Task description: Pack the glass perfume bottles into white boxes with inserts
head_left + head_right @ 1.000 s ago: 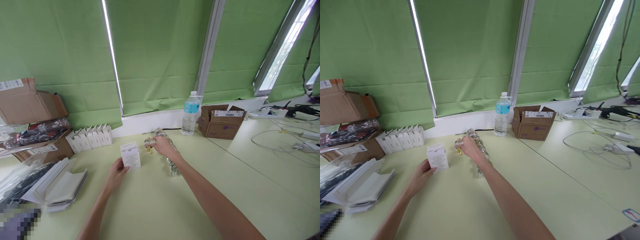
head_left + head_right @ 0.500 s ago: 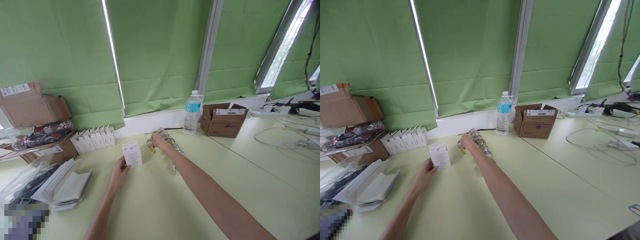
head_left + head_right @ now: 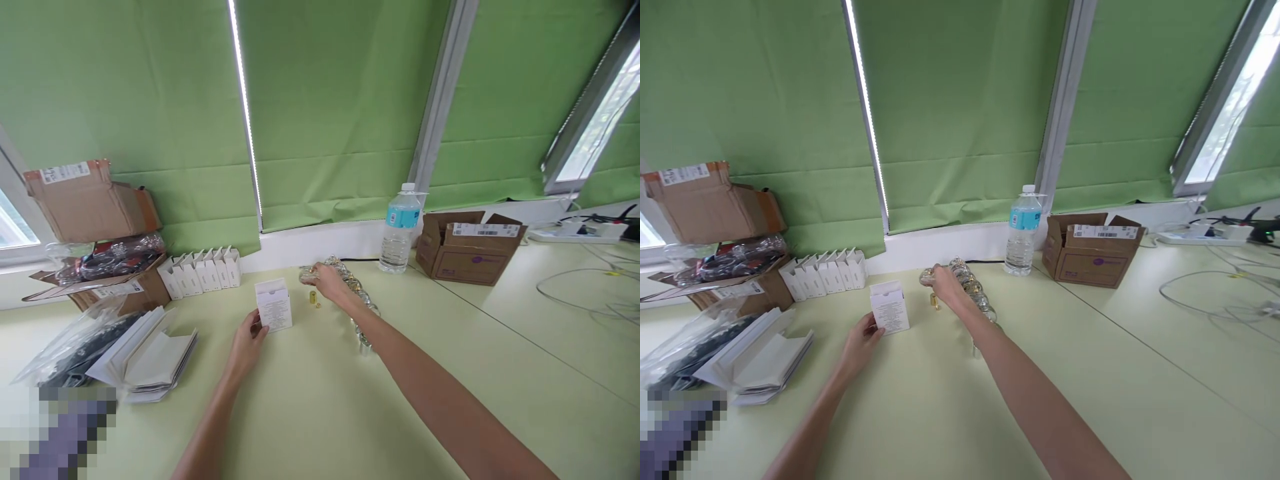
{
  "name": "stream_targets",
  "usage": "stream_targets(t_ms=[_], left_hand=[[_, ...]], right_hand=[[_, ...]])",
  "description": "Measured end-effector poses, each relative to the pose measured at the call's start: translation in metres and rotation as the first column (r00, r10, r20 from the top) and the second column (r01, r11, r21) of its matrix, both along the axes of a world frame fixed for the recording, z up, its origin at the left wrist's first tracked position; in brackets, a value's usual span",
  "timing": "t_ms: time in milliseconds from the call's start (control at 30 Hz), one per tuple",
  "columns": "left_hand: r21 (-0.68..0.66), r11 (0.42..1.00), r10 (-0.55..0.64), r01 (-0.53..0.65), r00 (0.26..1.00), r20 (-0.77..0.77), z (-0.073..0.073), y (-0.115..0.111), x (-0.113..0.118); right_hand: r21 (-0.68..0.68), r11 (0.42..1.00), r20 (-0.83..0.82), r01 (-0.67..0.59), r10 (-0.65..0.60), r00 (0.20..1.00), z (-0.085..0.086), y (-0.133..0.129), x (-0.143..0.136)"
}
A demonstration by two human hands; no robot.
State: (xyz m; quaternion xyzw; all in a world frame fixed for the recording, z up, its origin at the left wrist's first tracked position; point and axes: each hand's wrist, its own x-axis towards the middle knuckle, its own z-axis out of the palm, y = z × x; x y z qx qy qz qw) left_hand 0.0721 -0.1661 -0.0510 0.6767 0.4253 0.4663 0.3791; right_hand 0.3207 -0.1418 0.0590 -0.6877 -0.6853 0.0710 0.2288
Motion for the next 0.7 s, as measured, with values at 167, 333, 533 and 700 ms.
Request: stream_targets(t_ms=[167,333,533,700], left_hand=[[-0.010,0.999,0.031,-0.031,0.999,-0.024,0.004,-0.002,-0.001],[-0.035,0.995,0.087,-0.089,0.995,-0.049,0.000,0.001,-0.001],[0.093,0.954,0.292,-0.285,0.953,-0.084,0.025,-0.012,0.001],[0.332,0.830,0.531,-0.449,0.819,-0.219,0.077,-0.044,0.001]], right_hand=[[-0.007,0.989,0.014,-0.146,0.147,0.989,0.009,-0.036,0.009],[-0.251,0.910,-0.066,-0.329,0.323,0.944,0.003,-0.056,0.007],[-0.281,0.858,-0.097,-0.431,0.421,0.902,-0.004,-0.065,-0.018],[-0.258,0.832,-0.115,-0.491,0.479,0.870,-0.015,-0.071,-0.034]])
